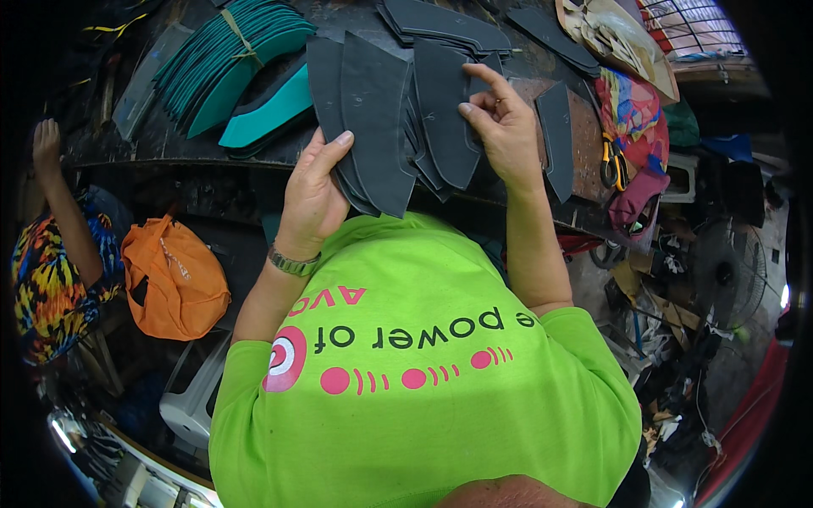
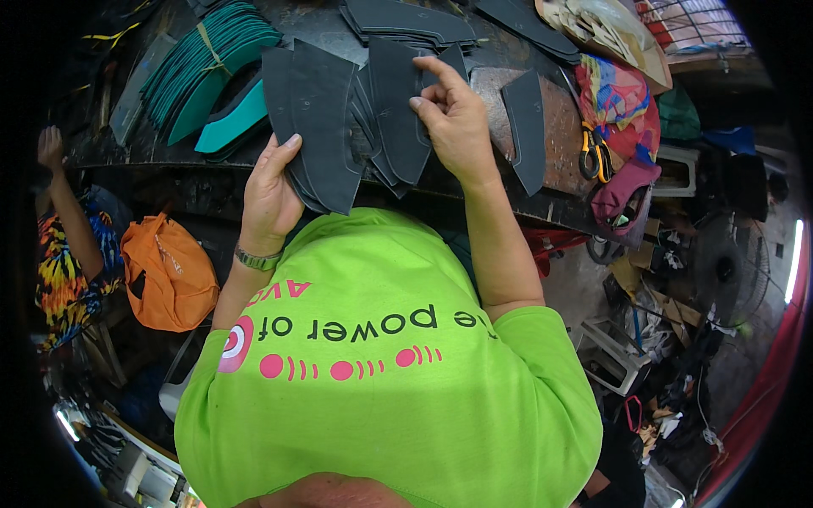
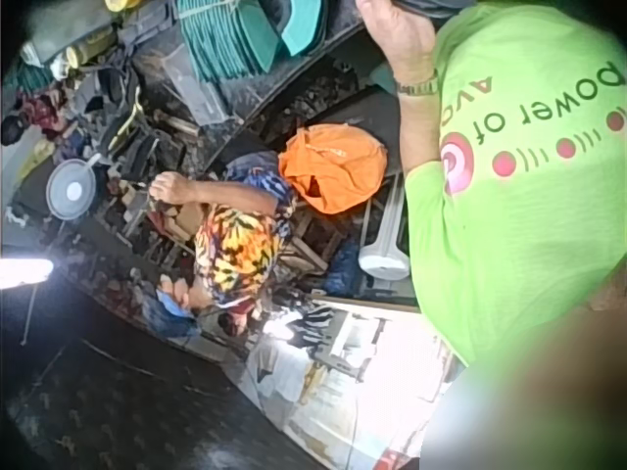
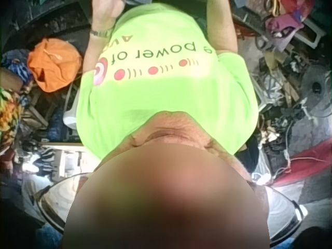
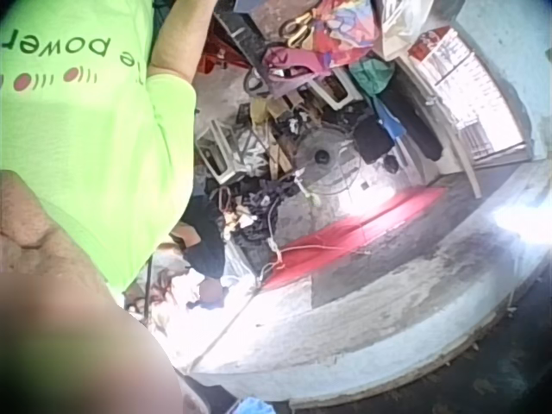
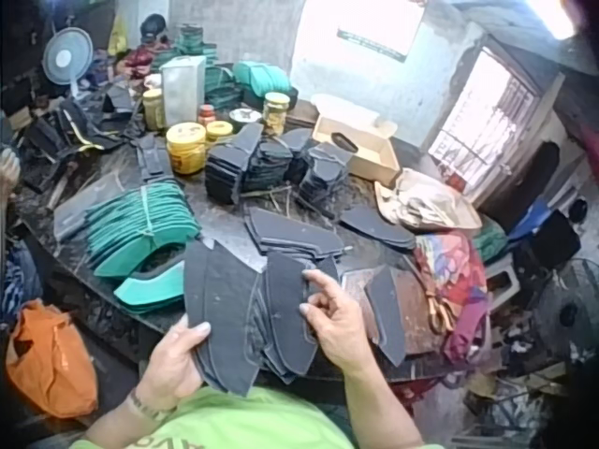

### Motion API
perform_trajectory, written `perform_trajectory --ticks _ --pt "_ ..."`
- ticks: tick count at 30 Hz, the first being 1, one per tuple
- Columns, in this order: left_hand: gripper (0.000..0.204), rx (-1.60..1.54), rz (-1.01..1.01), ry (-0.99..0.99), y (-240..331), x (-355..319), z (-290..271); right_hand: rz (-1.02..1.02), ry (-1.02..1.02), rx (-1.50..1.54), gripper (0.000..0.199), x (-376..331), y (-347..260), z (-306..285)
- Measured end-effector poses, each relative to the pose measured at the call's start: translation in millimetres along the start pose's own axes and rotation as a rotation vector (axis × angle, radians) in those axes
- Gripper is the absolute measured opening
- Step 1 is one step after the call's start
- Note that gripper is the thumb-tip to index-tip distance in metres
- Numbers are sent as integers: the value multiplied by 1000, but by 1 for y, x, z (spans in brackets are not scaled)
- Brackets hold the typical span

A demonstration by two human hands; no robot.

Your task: The person alternates black and teal shoe insoles on a workbench, aligns them into a neat stack, and secures the bundle with a rubber band. The finished bundle is then placed with other completed stacks.

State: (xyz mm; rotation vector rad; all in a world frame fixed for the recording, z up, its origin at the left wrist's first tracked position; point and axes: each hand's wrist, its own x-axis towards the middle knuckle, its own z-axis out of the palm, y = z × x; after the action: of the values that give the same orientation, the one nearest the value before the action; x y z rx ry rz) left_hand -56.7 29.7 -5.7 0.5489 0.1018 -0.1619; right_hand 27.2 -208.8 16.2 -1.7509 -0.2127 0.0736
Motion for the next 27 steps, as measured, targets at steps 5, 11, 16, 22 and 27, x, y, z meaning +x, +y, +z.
perform_trajectory --ticks 5,11,16,22,27 --pt "43 -31 -15 -23 3 -3 -2 62 -33 -59 51 1 3 17" --pt "43 32 -14 1 2 -2 5 -281 106 -595 35 -3 -8 28" --pt "42 75 -38 -43 -3 0 11 4 17 -20 19 -8 -14 37" --pt "43 100 -83 -21 -9 1 17 149 -90 208 24 -10 -11 35" --pt "41 66 -122 -94 -3 -3 20 -12 158 249 16 4 -9 -14"
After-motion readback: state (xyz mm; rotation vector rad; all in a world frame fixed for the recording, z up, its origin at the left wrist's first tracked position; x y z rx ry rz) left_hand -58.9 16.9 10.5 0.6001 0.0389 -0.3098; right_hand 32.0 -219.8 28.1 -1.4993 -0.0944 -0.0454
